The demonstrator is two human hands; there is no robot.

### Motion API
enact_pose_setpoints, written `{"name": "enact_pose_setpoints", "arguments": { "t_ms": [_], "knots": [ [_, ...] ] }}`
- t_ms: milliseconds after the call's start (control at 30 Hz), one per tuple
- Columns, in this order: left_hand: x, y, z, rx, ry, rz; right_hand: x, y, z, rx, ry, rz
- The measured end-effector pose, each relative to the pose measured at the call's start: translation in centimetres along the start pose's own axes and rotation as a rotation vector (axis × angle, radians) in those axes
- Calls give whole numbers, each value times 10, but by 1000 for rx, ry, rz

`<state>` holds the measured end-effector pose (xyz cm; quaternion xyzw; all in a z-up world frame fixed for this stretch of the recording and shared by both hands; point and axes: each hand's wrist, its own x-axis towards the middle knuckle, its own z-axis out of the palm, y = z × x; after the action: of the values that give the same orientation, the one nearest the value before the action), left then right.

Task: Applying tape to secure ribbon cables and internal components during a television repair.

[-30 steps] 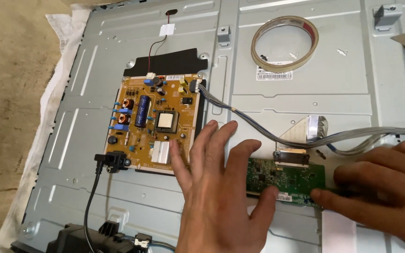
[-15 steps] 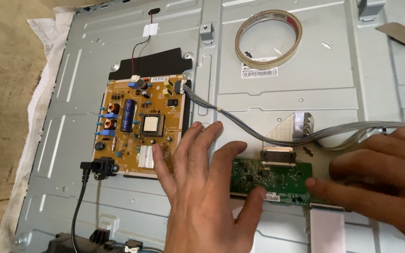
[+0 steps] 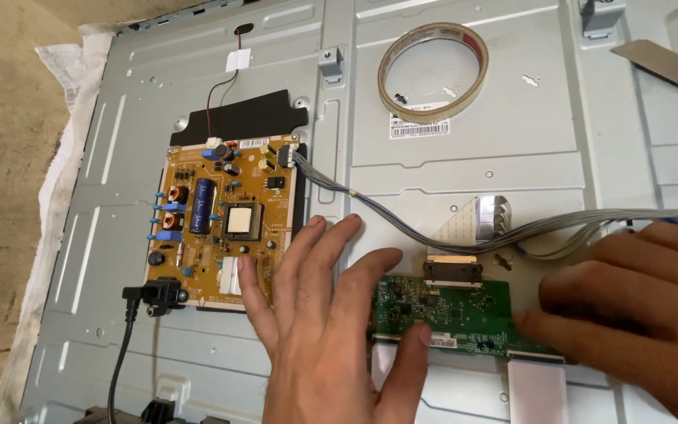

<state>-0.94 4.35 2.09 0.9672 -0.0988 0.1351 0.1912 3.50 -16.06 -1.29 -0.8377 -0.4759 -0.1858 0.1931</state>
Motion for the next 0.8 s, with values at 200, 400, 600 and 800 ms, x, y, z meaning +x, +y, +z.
{"name": "enact_pose_setpoints", "arguments": {
  "t_ms": [200, 400, 600, 800],
  "knots": [
    [3, 11, 3, -14, 140, 138, 0, 1, 2, -11, 13, -27],
    [5, 13, 13, 12, 218, 296, 0, 26, -28, -43, -4, 316],
    [3, 10, 14, 9, 282, 215, 1, 94, -52, -190, 25, 710],
    [2, 11, 6, -75, 271, 115, 18, 99, -43, -372, -436, 1092]
  ]
}}
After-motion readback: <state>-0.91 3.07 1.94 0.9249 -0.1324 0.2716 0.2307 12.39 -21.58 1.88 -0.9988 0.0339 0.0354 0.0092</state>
